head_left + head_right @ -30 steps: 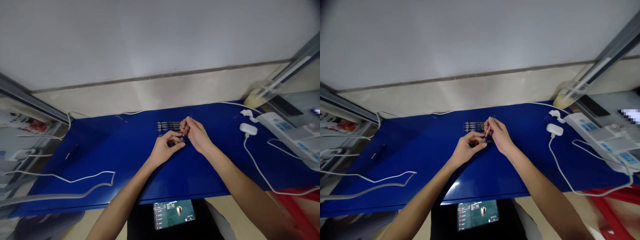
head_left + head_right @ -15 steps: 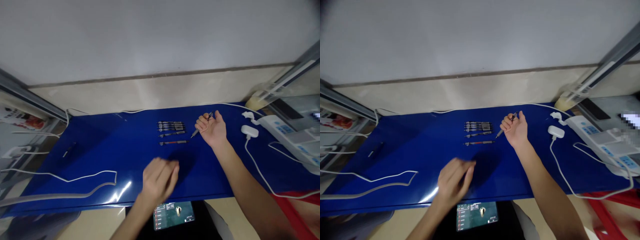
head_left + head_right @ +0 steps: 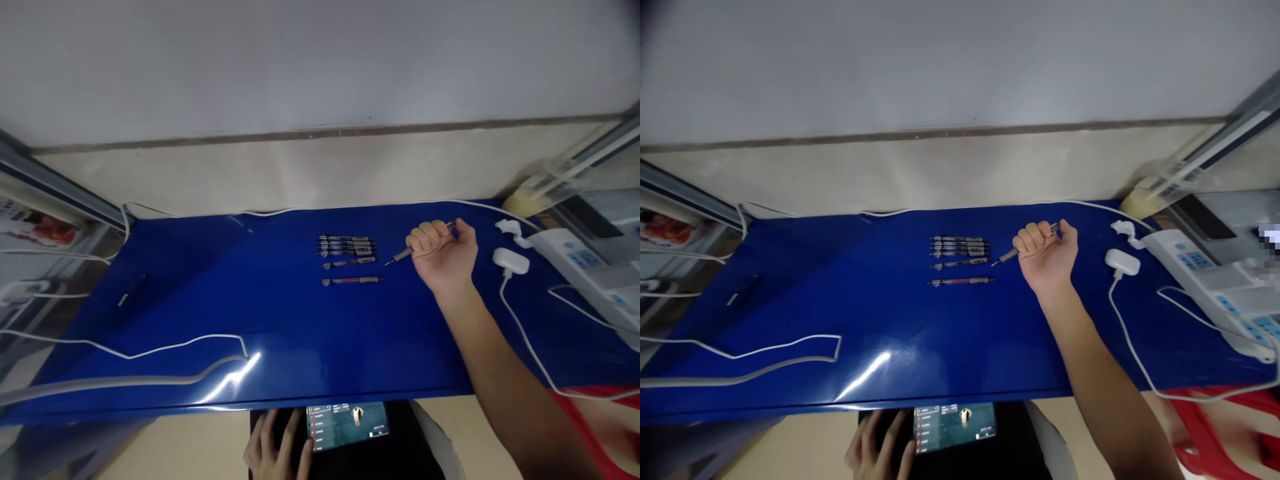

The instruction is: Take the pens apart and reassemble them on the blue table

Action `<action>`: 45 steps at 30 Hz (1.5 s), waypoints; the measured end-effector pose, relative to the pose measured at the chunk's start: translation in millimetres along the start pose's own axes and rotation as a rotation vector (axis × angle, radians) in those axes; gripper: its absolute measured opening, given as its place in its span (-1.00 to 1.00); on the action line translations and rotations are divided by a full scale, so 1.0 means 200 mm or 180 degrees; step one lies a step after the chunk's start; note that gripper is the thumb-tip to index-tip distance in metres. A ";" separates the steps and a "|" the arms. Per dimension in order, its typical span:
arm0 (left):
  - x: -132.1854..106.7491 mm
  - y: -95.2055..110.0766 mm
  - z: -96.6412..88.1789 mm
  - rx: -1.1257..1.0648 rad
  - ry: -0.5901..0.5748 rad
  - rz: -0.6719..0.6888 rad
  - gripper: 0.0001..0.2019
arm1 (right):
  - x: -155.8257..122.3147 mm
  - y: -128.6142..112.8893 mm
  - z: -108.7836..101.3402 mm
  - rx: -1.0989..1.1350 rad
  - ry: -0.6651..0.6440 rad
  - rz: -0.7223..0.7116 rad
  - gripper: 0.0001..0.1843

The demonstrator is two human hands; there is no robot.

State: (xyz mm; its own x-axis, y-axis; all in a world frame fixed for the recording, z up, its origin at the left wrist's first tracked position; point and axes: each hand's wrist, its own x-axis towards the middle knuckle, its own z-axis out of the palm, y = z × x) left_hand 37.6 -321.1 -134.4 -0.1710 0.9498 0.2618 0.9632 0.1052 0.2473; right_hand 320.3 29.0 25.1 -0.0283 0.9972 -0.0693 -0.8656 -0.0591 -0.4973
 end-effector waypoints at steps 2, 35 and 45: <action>-0.01 -0.02 0.01 0.0054 -0.0187 0.0019 -0.69 | 0.00 0.00 0.00 -0.0193 -0.0001 0.0009 -0.53; 0.00 0.00 -0.02 0.0031 -0.0244 0.0235 -0.64 | -0.03 -0.03 0.05 -0.0331 -0.0042 -0.0208 -0.51; 0.00 0.00 -0.01 0.0054 -0.0224 0.0221 -0.62 | -0.02 -0.02 0.04 -0.0272 0.0077 -0.0153 -0.49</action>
State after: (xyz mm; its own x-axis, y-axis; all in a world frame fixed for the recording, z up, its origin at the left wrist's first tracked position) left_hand 36.3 -322.4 -132.1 -0.0894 0.9733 0.2114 0.9757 0.0430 0.2148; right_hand 319.2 25.0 35.0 0.0251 0.9976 -0.0638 -0.8198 -0.0160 -0.5724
